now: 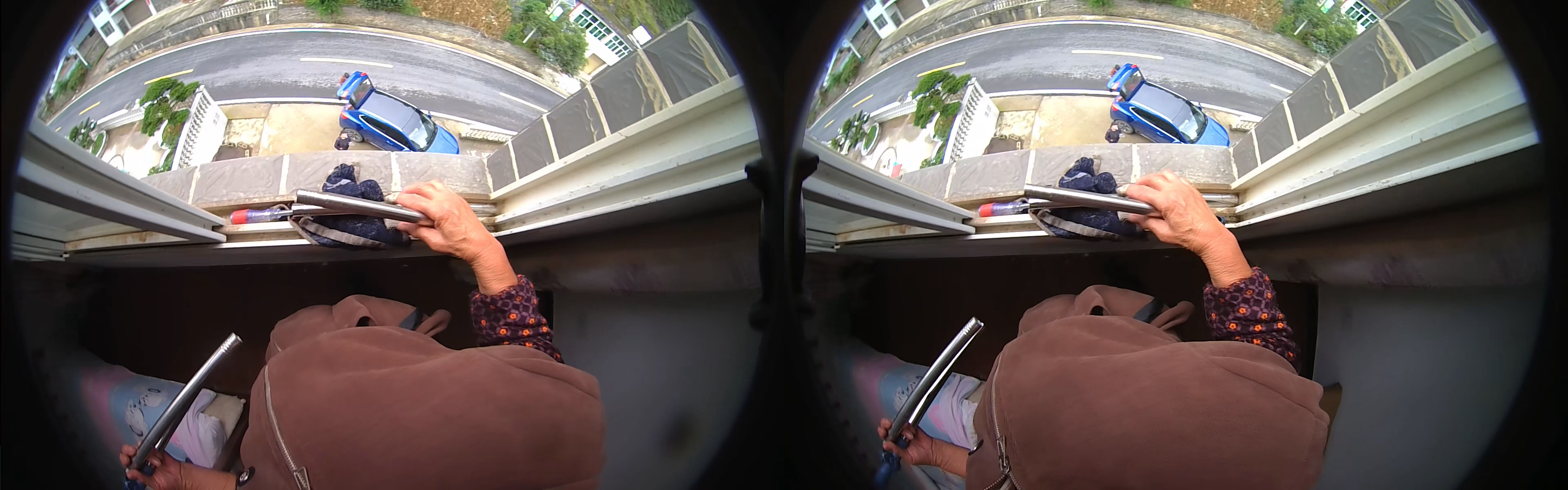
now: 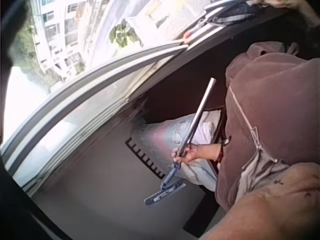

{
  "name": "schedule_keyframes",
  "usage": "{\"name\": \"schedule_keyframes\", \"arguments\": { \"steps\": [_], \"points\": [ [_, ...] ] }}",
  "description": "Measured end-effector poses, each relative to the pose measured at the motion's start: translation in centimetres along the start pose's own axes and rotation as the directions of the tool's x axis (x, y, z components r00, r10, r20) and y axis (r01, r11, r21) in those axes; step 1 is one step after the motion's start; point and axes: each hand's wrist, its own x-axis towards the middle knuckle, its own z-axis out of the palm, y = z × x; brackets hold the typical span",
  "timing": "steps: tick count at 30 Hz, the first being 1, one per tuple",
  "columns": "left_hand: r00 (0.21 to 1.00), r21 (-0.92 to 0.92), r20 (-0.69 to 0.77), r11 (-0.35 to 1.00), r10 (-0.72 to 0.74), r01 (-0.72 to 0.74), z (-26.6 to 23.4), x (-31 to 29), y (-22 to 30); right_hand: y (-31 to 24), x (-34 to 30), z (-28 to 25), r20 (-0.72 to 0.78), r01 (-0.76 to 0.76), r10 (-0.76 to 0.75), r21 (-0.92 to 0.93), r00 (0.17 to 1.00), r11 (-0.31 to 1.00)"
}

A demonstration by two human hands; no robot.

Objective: The person assembles a telescopic window-cleaning pole and uses it to wipe the interior surface of a large window. They repeatedly extend and retract the pole, wipe different sections of the glass, and dip the tool into a pink basin on the floor to wet the cleaning head.

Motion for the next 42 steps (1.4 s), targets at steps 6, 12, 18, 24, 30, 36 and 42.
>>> {"name": "schedule_keyframes", "arguments": {
  "steps": [6, 12, 18, 24, 30, 36, 42],
  "points": [
    [0.996, -0.147, 0.061, 0.987, -0.061, 0.07, 0.9, -0.5, -0.3, 0.0, 0.4, -0.4, 0.001, -0.011, 0.011, -0.024, 1.0, 1.0],
    [0.991, -0.163, 0.114, 0.983, -0.067, 0.086, 1.5, -0.2, -0.4, -0.3, 1.3, 0.0, -0.021, -0.02, 0.018, -0.074, 1.0, 0.997],
    [0.99, -0.299, 0.104, 0.946, -0.101, 0.127, 2.0, 0.1, -2.0, -0.5, 2.3, -0.2, -0.022, -0.03, 0.031, 0.047, 0.999, 0.998],
    [0.982, -0.311, -0.064, 0.939, -0.176, 0.148, 4.5, -0.1, -5.0, -7.0, 3.4, -1.7, 0.03, -0.025, 0.02, 0.182, 0.999, 0.983],
    [0.969, -0.329, -0.051, 0.92, -0.241, 0.211, 8.4, 1.8, -6.9, -17.0, 5.9, 3.2, 0.12, 0.242, -0.328, 0.456, 0.937, 0.857],
    [0.949, -0.351, -0.043, 0.894, -0.313, 0.279, 9.7, 1.7, -7.7, -22.0, 6.7, 7.7, 0.368, 0.152, -0.393, 0.537, 0.842, 0.829],
    [0.962, -0.315, 0.006, 0.912, -0.273, 0.261, 8.8, 0.9, -6.5, -22.7, 5.4, 11.3, 0.55, -0.179, -0.342, 0.687, 0.762, 0.704]
  ]
}}
